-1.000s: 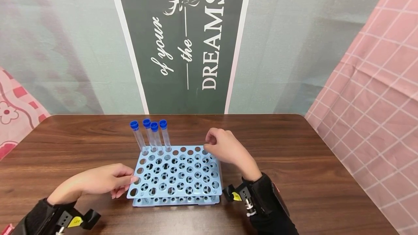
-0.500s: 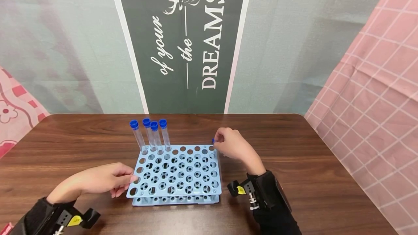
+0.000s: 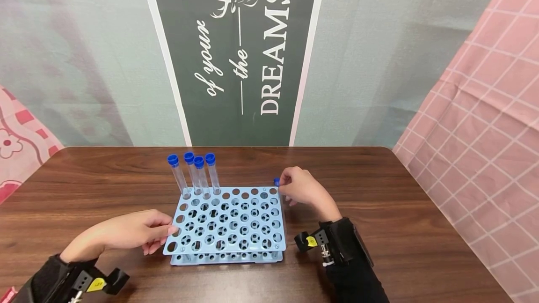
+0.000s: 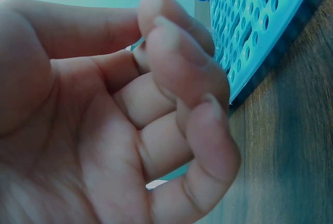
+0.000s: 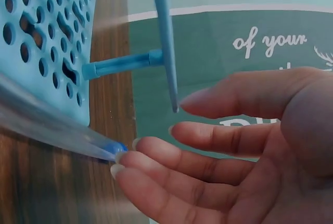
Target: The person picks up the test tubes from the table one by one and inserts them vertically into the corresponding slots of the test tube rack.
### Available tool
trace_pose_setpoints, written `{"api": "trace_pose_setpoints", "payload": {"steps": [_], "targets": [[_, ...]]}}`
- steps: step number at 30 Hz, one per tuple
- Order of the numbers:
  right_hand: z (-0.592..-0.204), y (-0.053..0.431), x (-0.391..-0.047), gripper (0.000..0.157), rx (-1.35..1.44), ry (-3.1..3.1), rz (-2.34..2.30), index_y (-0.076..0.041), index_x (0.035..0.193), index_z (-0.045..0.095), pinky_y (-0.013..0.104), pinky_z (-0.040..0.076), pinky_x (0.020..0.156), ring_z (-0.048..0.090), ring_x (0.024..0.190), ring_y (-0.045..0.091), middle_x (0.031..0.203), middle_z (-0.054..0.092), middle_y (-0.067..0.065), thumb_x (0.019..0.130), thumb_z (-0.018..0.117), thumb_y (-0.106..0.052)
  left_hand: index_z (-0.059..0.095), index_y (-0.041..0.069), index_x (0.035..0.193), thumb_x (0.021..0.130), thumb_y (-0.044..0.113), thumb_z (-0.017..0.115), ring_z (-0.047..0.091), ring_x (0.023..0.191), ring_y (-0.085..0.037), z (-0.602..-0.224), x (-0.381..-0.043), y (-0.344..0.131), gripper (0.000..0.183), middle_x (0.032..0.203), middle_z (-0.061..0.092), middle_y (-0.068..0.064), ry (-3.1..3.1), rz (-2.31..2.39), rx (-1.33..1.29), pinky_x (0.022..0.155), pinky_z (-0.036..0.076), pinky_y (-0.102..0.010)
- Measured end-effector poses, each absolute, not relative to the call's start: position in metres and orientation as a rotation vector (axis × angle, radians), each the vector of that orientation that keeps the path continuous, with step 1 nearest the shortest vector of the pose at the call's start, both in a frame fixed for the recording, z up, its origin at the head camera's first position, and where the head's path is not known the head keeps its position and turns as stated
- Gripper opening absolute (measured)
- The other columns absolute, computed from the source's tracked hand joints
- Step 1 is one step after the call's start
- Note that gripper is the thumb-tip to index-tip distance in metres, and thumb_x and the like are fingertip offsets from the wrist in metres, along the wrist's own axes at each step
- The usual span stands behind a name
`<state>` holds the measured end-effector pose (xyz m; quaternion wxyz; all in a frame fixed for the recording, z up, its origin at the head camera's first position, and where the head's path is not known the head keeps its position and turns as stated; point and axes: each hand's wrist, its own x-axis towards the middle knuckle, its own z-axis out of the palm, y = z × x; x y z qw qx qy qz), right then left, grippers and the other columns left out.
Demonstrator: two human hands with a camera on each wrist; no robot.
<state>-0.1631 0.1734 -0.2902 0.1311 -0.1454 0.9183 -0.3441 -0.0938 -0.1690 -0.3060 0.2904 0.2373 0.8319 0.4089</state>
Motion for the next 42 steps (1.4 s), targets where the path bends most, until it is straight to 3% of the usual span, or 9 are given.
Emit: {"api": "trace_pose_setpoints", "payload": {"steps": [42], "targets": [[-0.325, 0.166, -0.171, 0.012, -0.131, 2.615, -0.918, -0.002, 0.077, 0.051, 0.030, 0.053, 0.045, 0.056, 0.049, 0.021, 0.065, 0.054, 0.011, 0.077, 0.063, -0.001, 0.050, 0.006, 0.067, 0.094, 0.019, 0.046, 0.048, 0.047, -0.011, -0.308, -0.095, -0.170, 0.031, 0.054, 0.048, 0.003, 2.233, 1.078, 0.637, 0.046, 0.046, -0.026]]}}
